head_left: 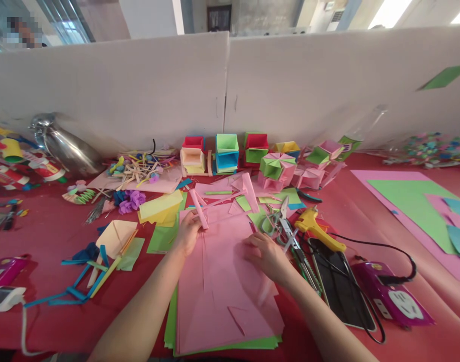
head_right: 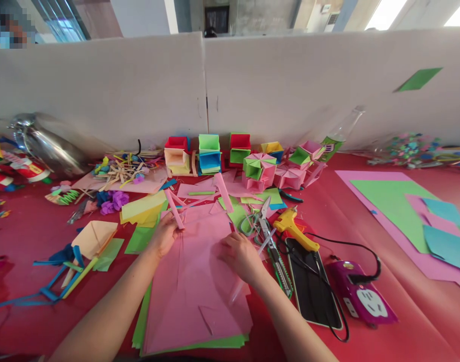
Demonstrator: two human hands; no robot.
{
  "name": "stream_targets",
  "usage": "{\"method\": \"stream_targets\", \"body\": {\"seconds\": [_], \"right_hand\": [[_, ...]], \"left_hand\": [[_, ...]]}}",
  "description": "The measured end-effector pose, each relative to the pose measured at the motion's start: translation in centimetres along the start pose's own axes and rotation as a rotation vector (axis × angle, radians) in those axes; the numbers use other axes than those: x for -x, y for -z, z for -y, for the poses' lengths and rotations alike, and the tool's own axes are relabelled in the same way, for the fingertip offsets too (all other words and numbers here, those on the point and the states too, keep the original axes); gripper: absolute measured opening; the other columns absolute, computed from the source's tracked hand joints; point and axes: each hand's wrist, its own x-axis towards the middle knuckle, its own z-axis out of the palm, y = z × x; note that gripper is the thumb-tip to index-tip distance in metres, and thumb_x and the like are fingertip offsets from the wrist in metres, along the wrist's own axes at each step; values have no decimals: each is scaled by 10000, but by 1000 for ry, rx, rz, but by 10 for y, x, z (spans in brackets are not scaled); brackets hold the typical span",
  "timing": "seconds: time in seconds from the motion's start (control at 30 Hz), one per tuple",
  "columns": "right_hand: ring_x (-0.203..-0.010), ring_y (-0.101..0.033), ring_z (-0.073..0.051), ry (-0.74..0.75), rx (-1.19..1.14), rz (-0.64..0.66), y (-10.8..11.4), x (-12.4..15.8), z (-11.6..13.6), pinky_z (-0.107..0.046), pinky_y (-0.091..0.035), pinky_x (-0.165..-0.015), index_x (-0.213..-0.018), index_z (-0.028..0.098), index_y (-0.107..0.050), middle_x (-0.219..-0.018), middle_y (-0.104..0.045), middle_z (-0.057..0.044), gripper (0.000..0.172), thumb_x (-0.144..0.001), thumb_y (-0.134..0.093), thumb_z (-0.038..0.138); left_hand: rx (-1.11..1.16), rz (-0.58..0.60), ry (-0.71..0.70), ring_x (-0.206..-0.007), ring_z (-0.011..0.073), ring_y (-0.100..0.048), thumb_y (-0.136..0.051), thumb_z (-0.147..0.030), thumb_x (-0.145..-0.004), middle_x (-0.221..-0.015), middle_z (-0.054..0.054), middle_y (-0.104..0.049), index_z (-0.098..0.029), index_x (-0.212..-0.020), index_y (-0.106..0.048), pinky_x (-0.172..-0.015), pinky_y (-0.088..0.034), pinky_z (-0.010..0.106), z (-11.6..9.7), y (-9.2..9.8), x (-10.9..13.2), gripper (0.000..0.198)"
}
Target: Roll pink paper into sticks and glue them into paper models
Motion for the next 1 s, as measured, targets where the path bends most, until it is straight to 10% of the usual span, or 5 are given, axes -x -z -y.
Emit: {"method": "stream_targets", "body": {"seconds": [0.5, 1.0], "right_hand": [[-731, -615, -175, -183, -306, -130, 6, -4, -8, -308, -459, -689, -925, 198, -596, -824, -669, -59, 258, -850, -384, 323], [-566, -499, -112, -240, -605, -389, 58, 10, 3, -242, -419, -573, -746, 175, -555, -586, -537, 12, 237, -802, -523, 403]], "left_hand": [[-7, -16, 9, -535, 57, -513, -683, -243, -599, -666, -48, -566, -176, -881, -575, -532, -417, 176, 2, 2, -1, 309], [-26, -8, -30, -546, 61, -503, -681, -245, -593, -648, -53, -553, -182, -898, -582, -535, -412, 177, 0, 0, 0, 327]]}}
